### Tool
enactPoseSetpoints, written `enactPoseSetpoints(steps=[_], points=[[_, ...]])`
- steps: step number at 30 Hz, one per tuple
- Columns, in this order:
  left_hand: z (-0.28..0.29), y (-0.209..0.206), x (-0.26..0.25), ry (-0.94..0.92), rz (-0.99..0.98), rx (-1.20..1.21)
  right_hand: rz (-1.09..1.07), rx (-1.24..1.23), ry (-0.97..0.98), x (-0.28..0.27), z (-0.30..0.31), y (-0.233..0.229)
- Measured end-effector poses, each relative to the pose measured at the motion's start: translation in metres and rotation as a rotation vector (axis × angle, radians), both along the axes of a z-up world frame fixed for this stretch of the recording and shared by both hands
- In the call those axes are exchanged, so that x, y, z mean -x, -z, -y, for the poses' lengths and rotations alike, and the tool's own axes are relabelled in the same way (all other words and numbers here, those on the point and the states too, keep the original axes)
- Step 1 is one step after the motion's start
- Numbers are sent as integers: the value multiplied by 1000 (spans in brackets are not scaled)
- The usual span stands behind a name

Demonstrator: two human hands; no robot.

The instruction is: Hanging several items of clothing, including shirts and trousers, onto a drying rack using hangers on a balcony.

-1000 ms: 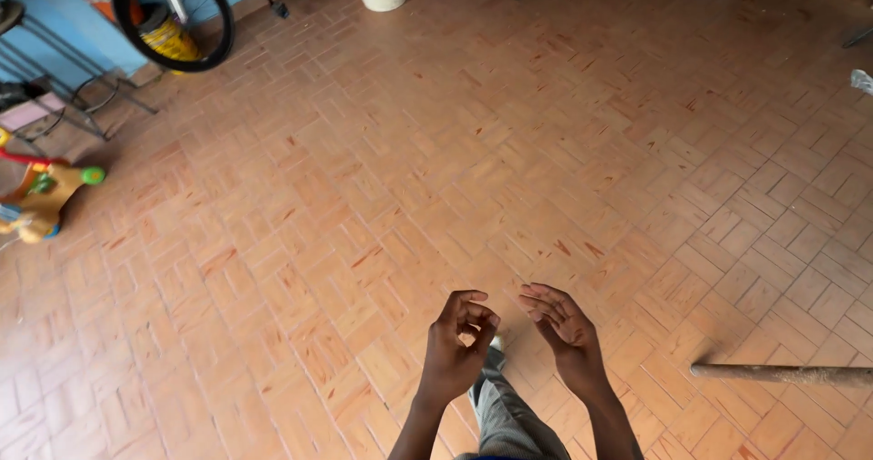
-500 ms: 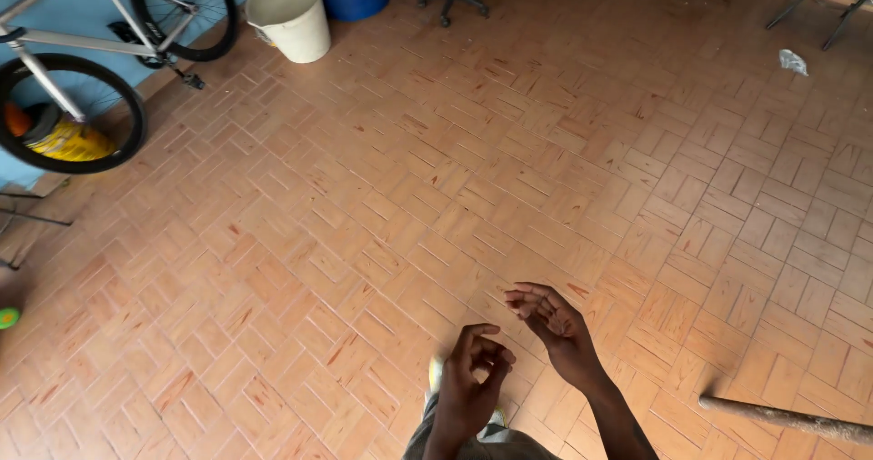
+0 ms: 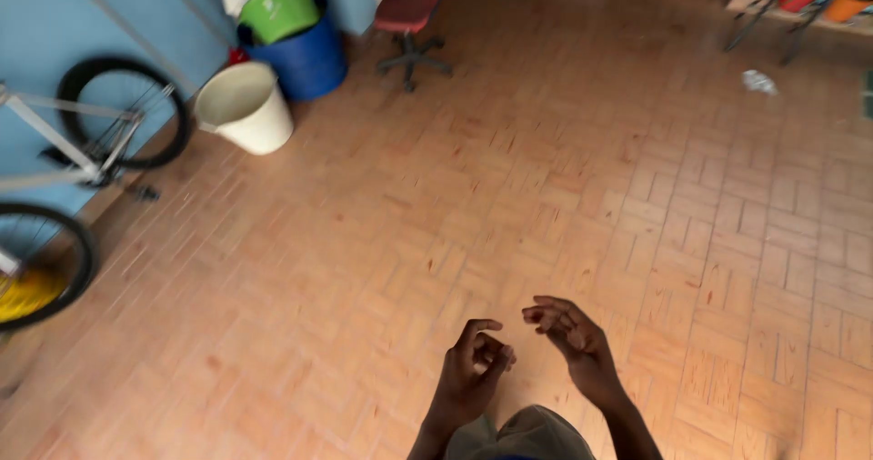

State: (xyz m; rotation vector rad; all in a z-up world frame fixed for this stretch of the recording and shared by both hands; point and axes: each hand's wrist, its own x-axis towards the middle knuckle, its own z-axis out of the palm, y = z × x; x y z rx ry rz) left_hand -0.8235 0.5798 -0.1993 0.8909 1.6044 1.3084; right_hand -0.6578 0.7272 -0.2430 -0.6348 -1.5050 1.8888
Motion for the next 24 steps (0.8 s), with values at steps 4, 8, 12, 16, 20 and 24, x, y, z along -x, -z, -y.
enactPoseSetpoints(steps=[4, 8, 12, 16, 20, 24], points=[[-74, -14, 68, 55, -46, -8, 114, 19, 73, 59, -49, -16], [-159, -10, 124, 61, 13, -26, 139, 37, 119, 121, -127, -15], [-252, -4, 177, 67, 82, 3, 115, 23, 119, 181, -212, -4], [-353, 4, 231, 57, 66, -29, 170, 48, 126, 231, -308, -4], [-451, -11, 286, 47, 43, -19, 147, 38, 137, 286, -410, -23], [-541, -22, 340, 23, 64, 6, 149, -9, 102, 333, -497, -37]])
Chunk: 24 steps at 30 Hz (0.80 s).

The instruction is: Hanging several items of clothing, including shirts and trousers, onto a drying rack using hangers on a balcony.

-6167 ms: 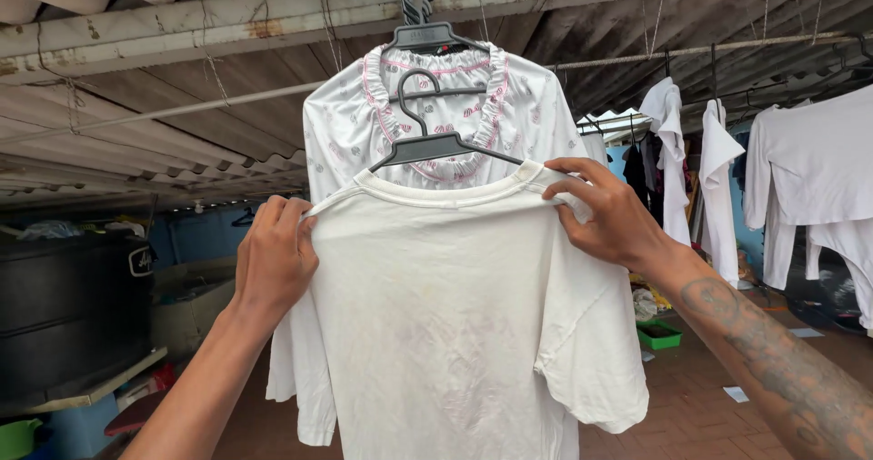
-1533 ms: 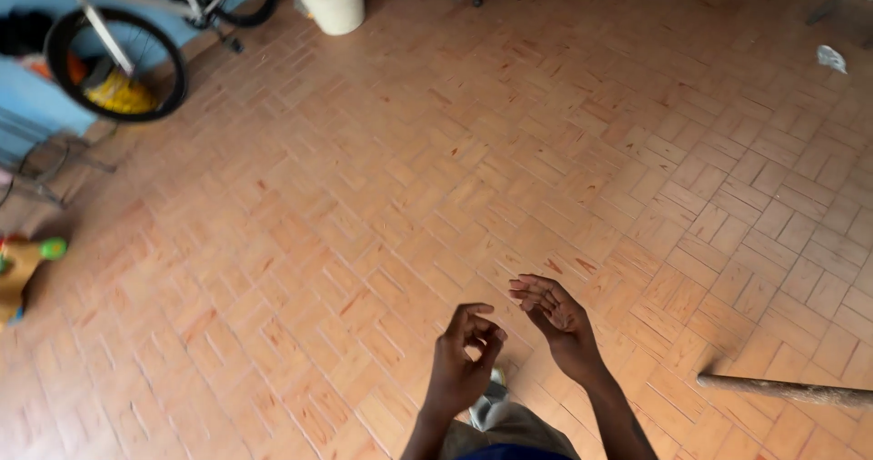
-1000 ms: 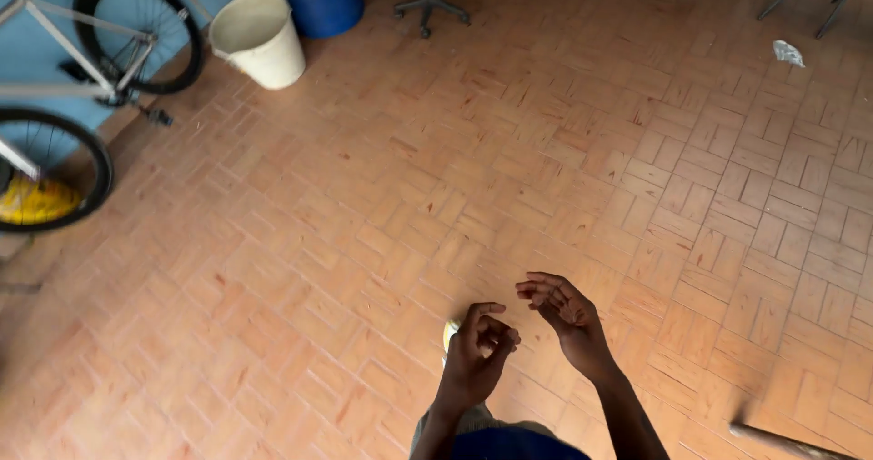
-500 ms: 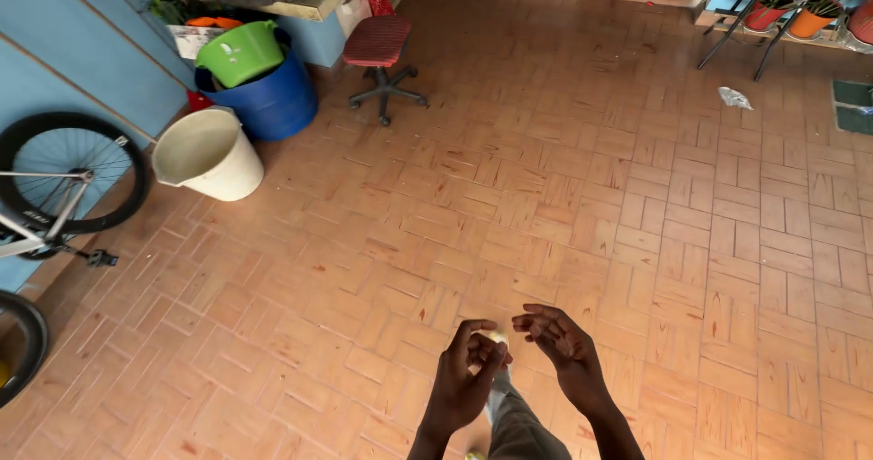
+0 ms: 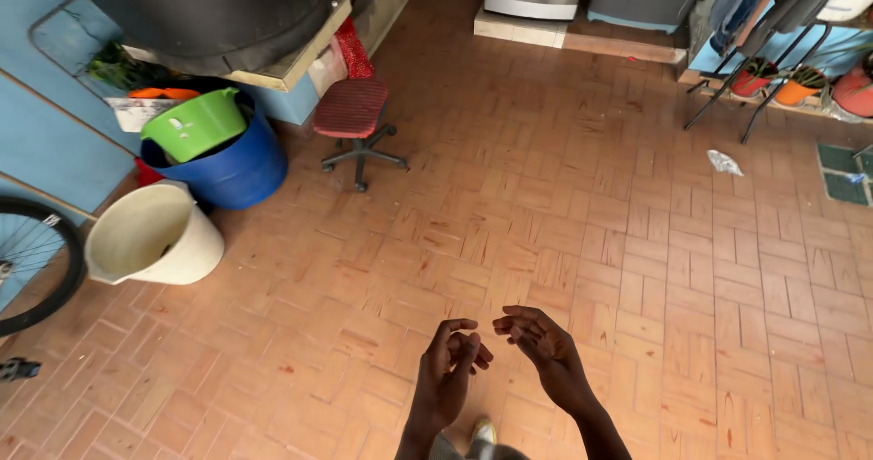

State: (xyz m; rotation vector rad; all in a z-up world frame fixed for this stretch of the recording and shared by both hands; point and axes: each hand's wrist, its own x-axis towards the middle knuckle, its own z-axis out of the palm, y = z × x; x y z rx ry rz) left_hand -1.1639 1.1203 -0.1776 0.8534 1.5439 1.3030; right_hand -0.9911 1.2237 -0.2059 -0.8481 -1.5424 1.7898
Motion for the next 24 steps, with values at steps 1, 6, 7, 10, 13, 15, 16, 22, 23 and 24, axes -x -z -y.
enactPoseSetpoints(steps=[1, 6, 7, 10, 13, 15, 16, 22, 23, 24], points=[[-19, 9, 10, 0, 7, -1, 7, -1, 0, 12, -20, 1], [-130, 37, 79, 4, 73, -49, 17, 22, 27, 80, -124, 23], [-150, 40, 96, 16, 76, -34, 20, 36, 38, 97, -143, 21], [-223, 45, 148, 56, 57, 17, 39, 40, 100, 148, -209, 19], [-299, 32, 201, 122, 63, -77, -78, -29, 140, 193, -268, 18], [-345, 15, 233, 172, 60, -16, -36, -10, 193, 221, -308, 12], [-370, 10, 246, 184, 61, -32, -35, -27, 205, 232, -332, 9], [-496, 1, 311, 227, 68, -90, -85, 66, 259, 292, -445, 7], [-518, 8, 320, 232, 97, -54, -58, 40, 271, 304, -470, 9], [-538, 18, 329, 235, 131, -15, -25, 17, 280, 314, -493, 13]])
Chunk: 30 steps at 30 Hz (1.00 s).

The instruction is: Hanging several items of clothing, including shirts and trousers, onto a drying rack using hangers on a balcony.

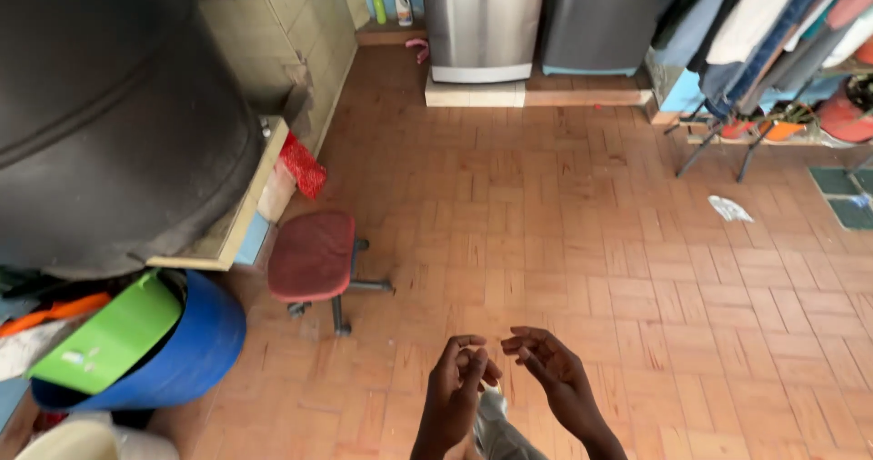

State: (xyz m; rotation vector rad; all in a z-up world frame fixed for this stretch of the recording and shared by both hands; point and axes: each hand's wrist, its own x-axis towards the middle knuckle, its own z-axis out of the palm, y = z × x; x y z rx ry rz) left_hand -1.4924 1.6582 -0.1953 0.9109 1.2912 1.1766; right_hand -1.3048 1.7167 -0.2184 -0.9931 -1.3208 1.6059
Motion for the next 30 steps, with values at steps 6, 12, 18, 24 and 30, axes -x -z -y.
enactPoseSetpoints(steps=[6, 12, 18, 24, 30], points=[[-142, 31, 45, -24, 33, -53, 3, 64, -14, 52, -143, 19], [-295, 3, 94, -21, -41, -41, -13, 22, -16, 94, -302, 3], [-428, -8, 132, -102, -1, -66, -57, 15, -64, 129, -436, -10], [-562, 13, 170, -21, 30, -78, -16, -29, 1, 168, -557, 1], [-712, 19, 225, 44, 44, -96, 10, -41, 73, 215, -695, -1]])
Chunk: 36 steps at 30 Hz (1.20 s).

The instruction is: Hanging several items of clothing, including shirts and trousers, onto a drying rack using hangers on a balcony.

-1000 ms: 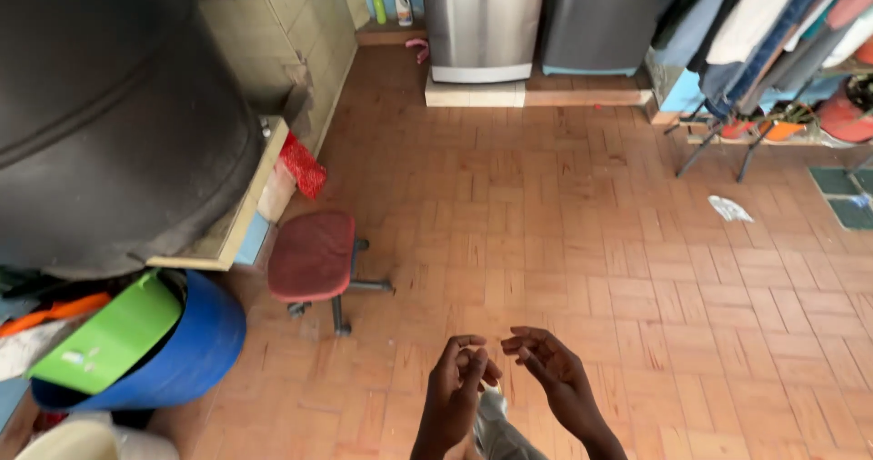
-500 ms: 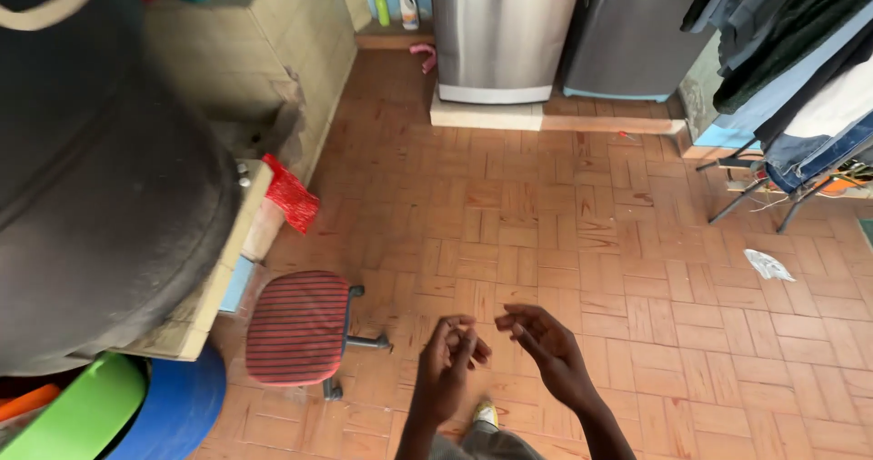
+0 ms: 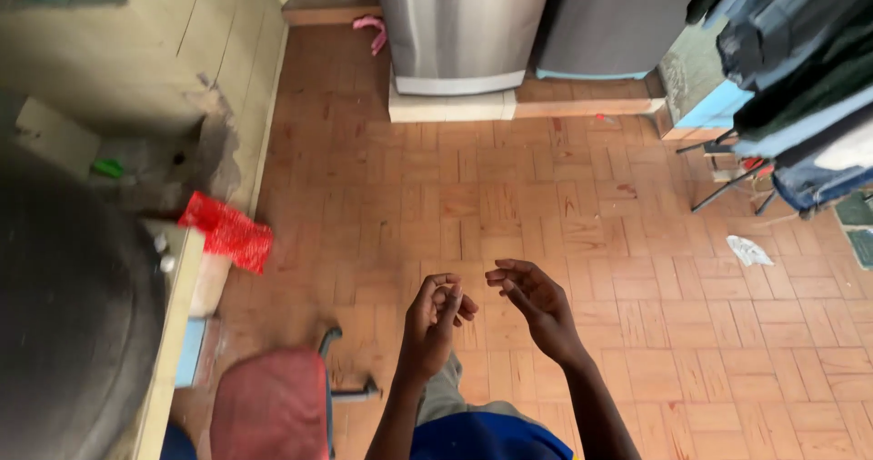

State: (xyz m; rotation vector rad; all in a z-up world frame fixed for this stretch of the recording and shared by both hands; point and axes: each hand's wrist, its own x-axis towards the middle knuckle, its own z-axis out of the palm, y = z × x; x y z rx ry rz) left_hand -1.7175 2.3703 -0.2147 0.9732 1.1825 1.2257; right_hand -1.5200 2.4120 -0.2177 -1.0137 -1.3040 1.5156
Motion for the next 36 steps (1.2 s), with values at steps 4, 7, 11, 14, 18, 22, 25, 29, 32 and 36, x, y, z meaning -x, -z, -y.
enactPoseSetpoints(steps=[4, 7, 11, 14, 18, 22, 25, 29, 32, 36], points=[[-94, -17, 36, 68, -7, -20, -16, -10, 52, 32, -87, -8], [-159, -29, 52, 112, -37, 14, -30, 1, 101, 45, -142, -14], [-242, -34, 69, 133, -4, -51, -36, 15, 165, 65, -216, -17], [-303, -33, 70, 156, 25, -20, -15, 15, 186, 69, -272, -17], [-386, -7, 67, 212, 67, -101, 5, 9, 211, 67, -348, -12], [-468, -32, 52, 234, -49, -46, -5, -49, 243, 53, -419, -15], [-530, -36, 40, 294, -21, -14, -25, -44, 284, 42, -472, -17], [-583, -47, 25, 378, -12, -22, 10, -16, 331, 30, -509, -26], [-632, -50, 11, 466, 7, -58, -12, -14, 408, 19, -541, -28], [-682, -52, -5, 627, -35, -64, -10, 34, 535, 9, -566, -32]])
